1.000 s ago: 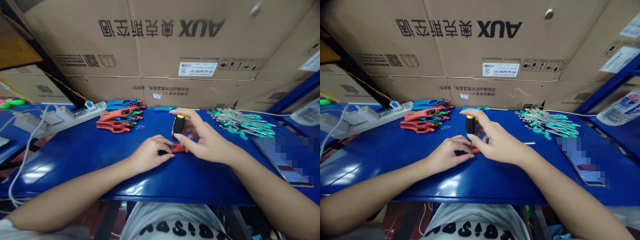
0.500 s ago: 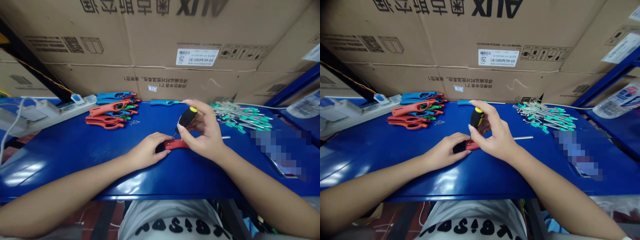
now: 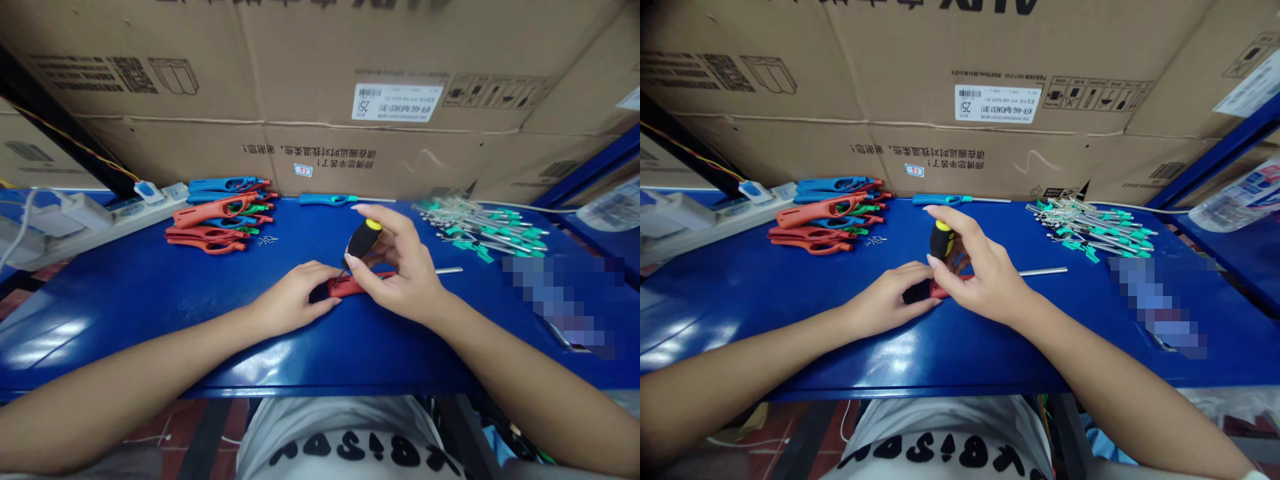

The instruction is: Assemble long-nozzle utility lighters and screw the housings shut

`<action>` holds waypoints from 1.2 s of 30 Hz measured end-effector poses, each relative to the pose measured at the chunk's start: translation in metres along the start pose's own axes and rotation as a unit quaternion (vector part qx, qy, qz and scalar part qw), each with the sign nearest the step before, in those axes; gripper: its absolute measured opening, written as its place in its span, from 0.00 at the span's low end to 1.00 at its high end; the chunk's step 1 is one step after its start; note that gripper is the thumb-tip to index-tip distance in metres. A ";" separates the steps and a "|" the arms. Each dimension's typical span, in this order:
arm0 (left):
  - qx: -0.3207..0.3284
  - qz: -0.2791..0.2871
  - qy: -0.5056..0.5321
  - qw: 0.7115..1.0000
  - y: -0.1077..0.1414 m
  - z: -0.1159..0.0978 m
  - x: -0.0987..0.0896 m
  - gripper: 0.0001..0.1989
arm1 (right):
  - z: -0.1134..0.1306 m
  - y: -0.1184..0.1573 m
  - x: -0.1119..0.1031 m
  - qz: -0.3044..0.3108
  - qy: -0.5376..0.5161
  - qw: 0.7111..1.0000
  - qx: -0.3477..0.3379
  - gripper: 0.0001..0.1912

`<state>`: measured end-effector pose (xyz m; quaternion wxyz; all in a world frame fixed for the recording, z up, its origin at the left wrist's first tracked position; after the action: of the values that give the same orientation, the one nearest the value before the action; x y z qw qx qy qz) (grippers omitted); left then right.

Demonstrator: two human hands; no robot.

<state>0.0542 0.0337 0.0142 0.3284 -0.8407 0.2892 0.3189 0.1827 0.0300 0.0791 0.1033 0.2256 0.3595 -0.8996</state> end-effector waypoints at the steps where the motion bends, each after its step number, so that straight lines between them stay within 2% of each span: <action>1: 0.000 0.000 0.000 1.000 0.000 0.000 0.000 0.14 | 0.000 0.000 0.000 0.004 0.001 1.000 0.002 0.33; 9: 0.010 0.001 0.005 1.000 0.000 0.000 0.002 0.13 | -0.003 -0.003 0.003 0.045 0.007 0.998 0.032 0.34; 15: 0.030 0.000 0.003 1.000 0.001 -0.001 0.005 0.10 | 0.009 -0.004 -0.004 0.005 0.110 0.993 -0.053 0.34; 17: 0.038 -0.004 0.005 0.999 0.001 -0.003 0.005 0.08 | 0.014 -0.003 -0.003 0.009 0.120 0.990 -0.069 0.32; 20: 0.041 0.003 0.009 0.999 -0.001 -0.005 0.007 0.07 | 0.012 -0.003 0.004 0.056 0.073 0.995 -0.029 0.33; 22: 0.040 0.011 0.007 0.999 -0.001 -0.005 0.008 0.08 | 0.009 -0.004 0.006 0.066 0.061 0.996 -0.011 0.32; 27: 0.040 0.008 -0.001 0.999 0.000 -0.005 0.010 0.09 | 0.017 -0.007 -0.003 0.009 0.153 0.985 -0.076 0.26; 29: 0.038 0.007 0.003 0.999 0.000 -0.004 0.010 0.11 | 0.013 -0.010 -0.003 0.032 0.120 0.991 -0.043 0.22; 32: 0.032 0.011 0.014 0.999 -0.001 -0.003 0.011 0.14 | 0.004 -0.013 0.000 0.091 0.015 0.995 0.026 0.20; 33: 0.030 0.013 0.015 0.999 -0.001 -0.003 0.011 0.14 | 0.004 -0.013 0.000 0.092 0.003 0.995 0.031 0.20; 36: 0.032 0.023 0.013 0.999 -0.002 -0.004 0.013 0.14 | 0.009 -0.015 -0.011 0.026 0.067 0.997 -0.004 0.19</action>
<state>0.0646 0.0286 0.0078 0.3438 -0.8270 0.3228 0.3062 0.1845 0.0352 0.0989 0.1035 0.2942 0.3629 -0.8781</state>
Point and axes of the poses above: each hand's wrist, its own y-axis away from the middle knuckle, its own x-axis out of the palm, z = x × y, the point moved 8 cm from there along -y, towards the middle knuckle, and after that the axes turned 6 degrees about x, right-handed, at the moved point
